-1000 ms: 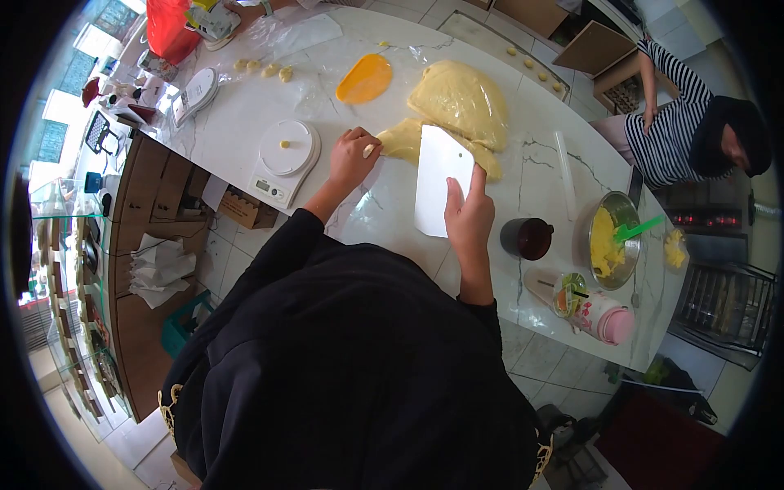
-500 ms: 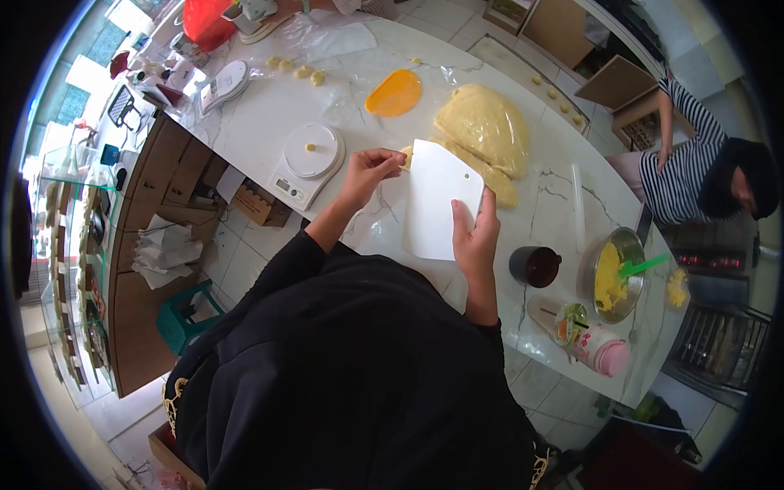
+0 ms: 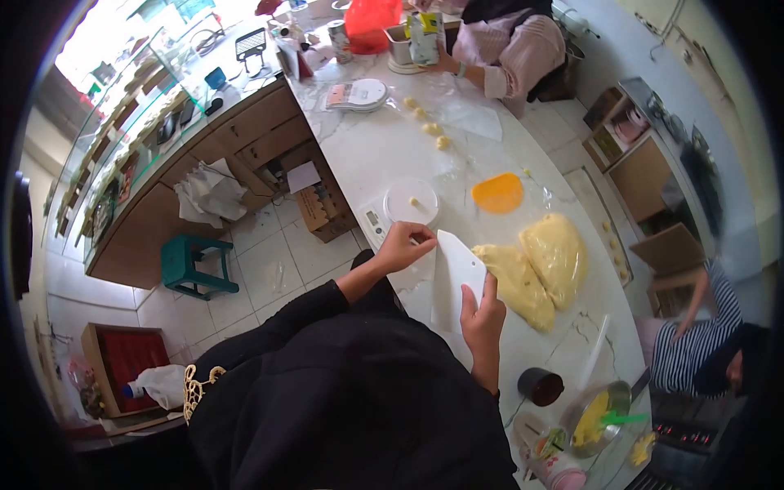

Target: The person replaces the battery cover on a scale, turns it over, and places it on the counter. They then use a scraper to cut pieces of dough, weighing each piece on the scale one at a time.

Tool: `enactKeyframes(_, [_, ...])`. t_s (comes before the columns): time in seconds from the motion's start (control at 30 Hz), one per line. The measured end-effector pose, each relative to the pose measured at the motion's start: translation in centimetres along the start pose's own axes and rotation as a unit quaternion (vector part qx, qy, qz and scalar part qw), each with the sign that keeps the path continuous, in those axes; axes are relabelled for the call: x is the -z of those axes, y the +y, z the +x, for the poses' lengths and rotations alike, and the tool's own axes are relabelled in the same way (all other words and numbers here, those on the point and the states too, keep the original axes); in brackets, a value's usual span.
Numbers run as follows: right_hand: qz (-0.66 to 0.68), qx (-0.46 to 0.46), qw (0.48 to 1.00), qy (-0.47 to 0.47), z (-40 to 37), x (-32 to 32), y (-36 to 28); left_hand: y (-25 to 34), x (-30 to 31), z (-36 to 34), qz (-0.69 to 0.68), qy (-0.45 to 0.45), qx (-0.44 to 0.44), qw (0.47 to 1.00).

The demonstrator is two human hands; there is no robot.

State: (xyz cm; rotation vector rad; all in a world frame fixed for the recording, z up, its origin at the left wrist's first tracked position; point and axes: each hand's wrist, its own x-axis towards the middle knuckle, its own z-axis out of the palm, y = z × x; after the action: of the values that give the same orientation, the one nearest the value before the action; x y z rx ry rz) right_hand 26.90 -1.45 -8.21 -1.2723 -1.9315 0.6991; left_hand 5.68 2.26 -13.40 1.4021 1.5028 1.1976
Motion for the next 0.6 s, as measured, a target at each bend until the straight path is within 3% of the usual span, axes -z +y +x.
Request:
enactKeyframes(0.13, [0.0,0.039,0.999,-0.032,0.3,-1.4,-0.5,-1.7,4.0,-2.2,0.039,0.037,0.032,0.998])
enactKeyframes(0.2, [0.008,0.047,0.998,-0.032,0.4,-1.4,-0.6,-3.2,7.7,-4.1,0.168,0.007,0.093,0.981])
enactKeyframes(0.27, [0.018,0.051,0.998,-0.026,0.4,-1.4,-0.7,-6.9,10.6,-6.9,0.407,-0.054,0.175,0.895])
enactKeyframes(0.33, [0.017,0.023,0.999,-0.027,0.4,-1.1,-0.4,-11.7,12.4,-10.5,0.522,-0.069,0.209,0.824])
enactKeyframes(0.4, [0.012,0.024,0.999,-0.018,0.4,-1.0,0.4,-14.2,13.5,-13.2,0.488,-0.157,0.298,0.806])
enactKeyframes(0.43, [0.001,0.019,1.0,-0.016,0.3,-0.9,0.7,-18.0,13.7,-13.8,0.311,-0.212,0.436,0.817])
enactKeyframes(0.47, [-0.004,-0.013,0.999,-0.032,0.2,-0.6,0.6,-17.8,12.3,-15.1,0.161,-0.171,0.544,0.805])
enactKeyframes(0.53, [0.005,-0.009,1.0,-0.015,0.4,-0.5,0.9,-17.2,9.9,-16.5,0.055,-0.258,0.539,0.8])
enactKeyframes(0.6, [0.007,-0.012,1.0,-0.002,-0.1,-0.1,1.0,-15.9,10.1,-15.0,0.107,-0.285,0.492,0.816])
